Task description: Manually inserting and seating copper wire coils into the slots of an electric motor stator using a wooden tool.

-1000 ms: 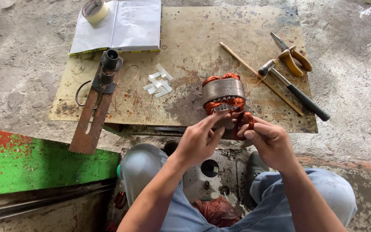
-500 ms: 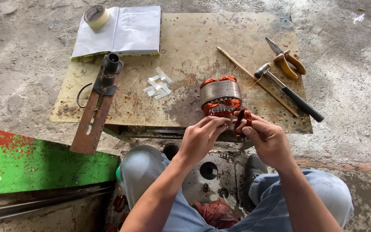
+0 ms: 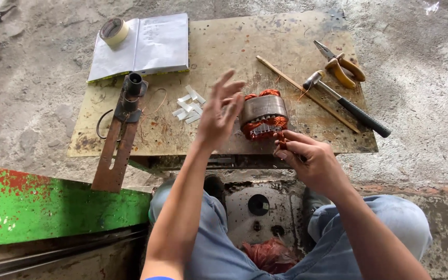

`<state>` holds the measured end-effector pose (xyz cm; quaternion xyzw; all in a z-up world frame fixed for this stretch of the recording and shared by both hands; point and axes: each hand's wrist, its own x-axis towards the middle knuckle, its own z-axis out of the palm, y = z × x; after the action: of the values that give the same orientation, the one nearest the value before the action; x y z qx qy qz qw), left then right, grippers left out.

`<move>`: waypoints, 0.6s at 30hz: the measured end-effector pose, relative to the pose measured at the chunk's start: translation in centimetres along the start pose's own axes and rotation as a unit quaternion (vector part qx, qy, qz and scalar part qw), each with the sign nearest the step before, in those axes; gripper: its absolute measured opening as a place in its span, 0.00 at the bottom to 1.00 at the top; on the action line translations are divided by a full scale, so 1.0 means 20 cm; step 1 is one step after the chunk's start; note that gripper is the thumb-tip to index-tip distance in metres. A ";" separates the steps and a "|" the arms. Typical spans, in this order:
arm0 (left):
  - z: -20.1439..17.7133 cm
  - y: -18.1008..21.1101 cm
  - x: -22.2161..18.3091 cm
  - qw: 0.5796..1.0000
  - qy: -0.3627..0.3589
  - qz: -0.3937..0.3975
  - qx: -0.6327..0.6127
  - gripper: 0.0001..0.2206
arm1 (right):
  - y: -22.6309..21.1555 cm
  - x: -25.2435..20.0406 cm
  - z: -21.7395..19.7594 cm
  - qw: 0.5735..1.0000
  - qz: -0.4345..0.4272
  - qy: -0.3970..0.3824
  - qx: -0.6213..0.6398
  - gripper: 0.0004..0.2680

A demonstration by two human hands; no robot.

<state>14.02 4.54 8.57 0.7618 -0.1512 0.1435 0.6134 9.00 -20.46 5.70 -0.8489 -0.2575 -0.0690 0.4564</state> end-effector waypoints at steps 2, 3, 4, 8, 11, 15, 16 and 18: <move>-0.01 0.03 0.03 0.999 -0.045 -0.026 0.014 0.26 | -0.02 0.02 0.01 1.000 0.001 -0.006 -0.017 0.06; 0.00 0.04 0.05 0.994 -0.088 -0.054 0.027 0.26 | -0.03 0.03 0.01 0.999 0.002 -0.015 -0.034 0.06; 0.00 0.05 0.03 0.994 -0.090 -0.053 0.025 0.26 | -0.03 0.05 0.01 0.999 0.003 -0.013 -0.035 0.06; 0.02 0.08 -0.07 0.994 -0.018 -0.076 0.077 0.29 | -0.04 0.10 -0.01 0.992 -0.020 -0.046 -0.113 0.08; 0.02 0.11 -0.10 0.994 0.015 -0.071 0.087 0.29 | -0.02 0.15 0.00 0.979 -0.051 -0.074 -0.183 0.08; 0.00 -0.01 -0.09 0.987 0.034 -0.145 -0.052 0.17 | 0.11 0.16 0.04 0.950 -0.062 -0.109 -0.285 0.10; -0.04 -0.06 -0.04 0.987 0.033 -0.146 -0.050 0.17 | 0.12 0.17 0.06 0.951 -0.061 -0.109 -0.283 0.10; -0.11 -0.15 0.05 0.975 -0.034 -0.213 -0.052 0.15 | 0.14 0.17 0.09 0.933 -0.049 -0.113 -0.338 0.12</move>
<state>16.05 7.32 6.79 0.7481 -0.0134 -0.0239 0.6630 13.08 -19.10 3.80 -0.9414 -0.3105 -0.0776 0.1063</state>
